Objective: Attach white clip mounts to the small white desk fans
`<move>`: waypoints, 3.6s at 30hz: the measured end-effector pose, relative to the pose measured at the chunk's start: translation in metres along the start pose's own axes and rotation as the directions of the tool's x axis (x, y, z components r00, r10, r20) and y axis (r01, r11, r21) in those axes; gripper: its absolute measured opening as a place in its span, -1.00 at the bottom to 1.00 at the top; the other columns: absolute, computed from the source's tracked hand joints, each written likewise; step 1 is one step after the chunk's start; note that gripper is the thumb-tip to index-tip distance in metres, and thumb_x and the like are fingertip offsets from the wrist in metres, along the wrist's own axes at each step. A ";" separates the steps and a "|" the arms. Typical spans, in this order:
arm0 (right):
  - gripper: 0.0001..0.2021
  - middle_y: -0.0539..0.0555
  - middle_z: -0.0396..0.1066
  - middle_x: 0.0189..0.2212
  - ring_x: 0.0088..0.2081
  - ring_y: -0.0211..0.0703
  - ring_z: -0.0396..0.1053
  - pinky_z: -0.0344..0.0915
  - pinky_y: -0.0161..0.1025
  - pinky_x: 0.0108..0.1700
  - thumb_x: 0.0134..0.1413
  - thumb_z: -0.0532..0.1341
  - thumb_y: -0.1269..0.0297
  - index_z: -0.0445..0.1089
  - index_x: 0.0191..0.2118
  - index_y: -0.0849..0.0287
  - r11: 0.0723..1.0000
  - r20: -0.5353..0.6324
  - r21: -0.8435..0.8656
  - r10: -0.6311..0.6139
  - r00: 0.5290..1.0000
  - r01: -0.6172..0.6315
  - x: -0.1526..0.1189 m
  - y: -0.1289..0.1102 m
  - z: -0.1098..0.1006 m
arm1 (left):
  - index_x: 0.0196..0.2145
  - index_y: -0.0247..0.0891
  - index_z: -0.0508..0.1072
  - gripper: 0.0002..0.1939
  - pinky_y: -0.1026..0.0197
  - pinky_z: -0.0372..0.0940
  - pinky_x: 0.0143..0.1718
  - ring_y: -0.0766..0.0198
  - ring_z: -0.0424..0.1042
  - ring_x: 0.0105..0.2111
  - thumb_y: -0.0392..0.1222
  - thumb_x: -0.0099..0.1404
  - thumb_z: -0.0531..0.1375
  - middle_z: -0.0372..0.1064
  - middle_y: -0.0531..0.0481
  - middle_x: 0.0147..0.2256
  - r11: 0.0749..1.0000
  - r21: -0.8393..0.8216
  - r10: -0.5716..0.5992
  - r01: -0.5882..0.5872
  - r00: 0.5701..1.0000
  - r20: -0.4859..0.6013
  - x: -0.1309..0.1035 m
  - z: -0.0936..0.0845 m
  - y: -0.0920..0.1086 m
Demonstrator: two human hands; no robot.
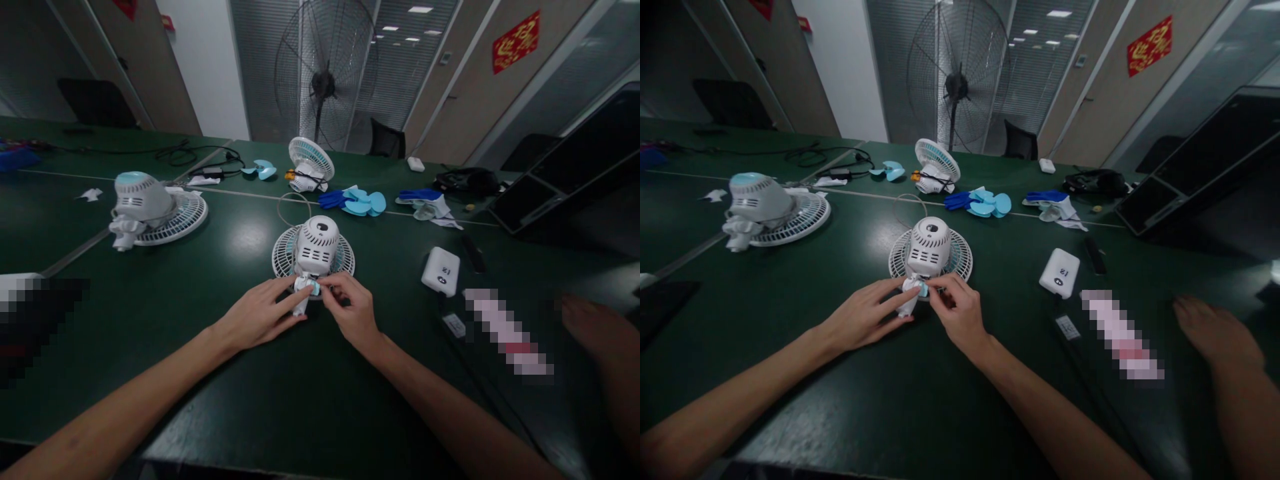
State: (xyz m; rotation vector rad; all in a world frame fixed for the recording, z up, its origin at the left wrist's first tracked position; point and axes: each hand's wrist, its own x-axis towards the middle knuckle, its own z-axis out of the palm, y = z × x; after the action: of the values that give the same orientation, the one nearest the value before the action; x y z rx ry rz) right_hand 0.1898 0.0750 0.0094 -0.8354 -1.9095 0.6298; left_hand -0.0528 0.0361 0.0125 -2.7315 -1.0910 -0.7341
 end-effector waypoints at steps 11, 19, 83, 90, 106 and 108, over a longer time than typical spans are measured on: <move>-0.88 0.08 0.48 -0.17 -0.38 -0.23 0.44 0.39 -0.29 -0.41 0.29 0.23 0.42 0.50 -0.15 0.11 0.996 0.062 -0.091 0.008 0.998 -0.003 0.000 0.005 0.001 | 0.36 -0.24 0.23 -0.47 -0.15 0.51 0.04 -0.10 0.44 0.14 -0.02 0.54 0.12 0.31 -0.37 0.23 1.000 0.021 -0.007 0.006 1.000 0.018 -0.001 0.000 -0.001; -0.90 0.08 0.50 -0.24 -0.41 -0.22 0.44 0.39 -0.25 -0.41 0.25 0.24 0.45 0.49 -0.19 0.14 0.996 0.093 -0.042 -0.076 0.993 0.080 -0.002 0.004 -0.003 | 0.37 -0.22 0.23 -0.47 -0.15 0.52 0.03 -0.09 0.47 0.12 -0.01 0.55 0.11 0.34 -0.36 0.20 0.999 0.025 -0.024 0.024 1.000 0.008 0.001 -0.004 0.001; -0.75 -0.02 0.43 -0.54 -0.56 -0.26 0.35 0.26 -0.29 -0.51 0.33 0.26 0.13 0.48 -0.37 0.13 0.972 0.106 0.084 0.211 0.972 -0.220 0.004 -0.002 0.003 | 0.36 -0.22 0.24 -0.49 -0.17 0.52 0.06 -0.09 0.44 0.16 -0.02 0.55 0.10 0.31 -0.36 0.24 1.000 0.018 -0.013 0.013 1.000 -0.007 -0.003 -0.001 0.001; -0.63 -0.10 0.28 -0.61 -0.69 -0.39 0.07 -0.05 -0.36 -0.67 0.27 0.27 -0.02 0.39 -0.43 0.16 0.683 0.308 0.375 0.546 0.779 -0.627 0.007 -0.009 0.007 | 0.37 -0.21 0.21 -0.47 -0.16 0.53 0.04 -0.10 0.44 0.17 -0.01 0.55 0.10 0.31 -0.36 0.24 1.000 0.029 0.001 -0.002 1.000 0.003 -0.001 -0.002 0.001; -0.72 -0.04 0.39 -0.58 -0.62 -0.31 0.29 0.18 -0.33 -0.57 0.29 0.29 0.07 0.44 -0.36 0.15 0.869 0.142 0.234 0.413 0.900 -0.436 0.003 -0.004 0.008 | 0.37 -0.22 0.21 -0.47 -0.16 0.50 0.09 -0.11 0.43 0.18 -0.02 0.55 0.11 0.31 -0.37 0.24 1.000 0.017 -0.011 0.011 1.000 0.017 -0.002 -0.003 0.000; -0.63 -0.12 0.23 -0.67 -0.70 -0.38 0.10 -0.03 -0.38 -0.68 0.25 0.29 -0.01 0.33 -0.44 0.13 0.637 0.315 0.393 0.584 0.748 -0.663 0.008 -0.009 0.010 | 0.38 -0.21 0.20 -0.46 -0.17 0.50 0.07 -0.11 0.44 0.18 -0.02 0.55 0.10 0.32 -0.38 0.24 1.000 0.021 -0.008 0.008 1.000 0.016 -0.002 -0.003 0.000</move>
State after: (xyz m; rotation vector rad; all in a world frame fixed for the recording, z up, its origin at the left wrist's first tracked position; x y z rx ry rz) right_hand 0.1757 0.0742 0.0156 -1.1380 -1.4381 1.5829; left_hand -0.0551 0.0343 0.0143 -2.7219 -1.1073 -0.6991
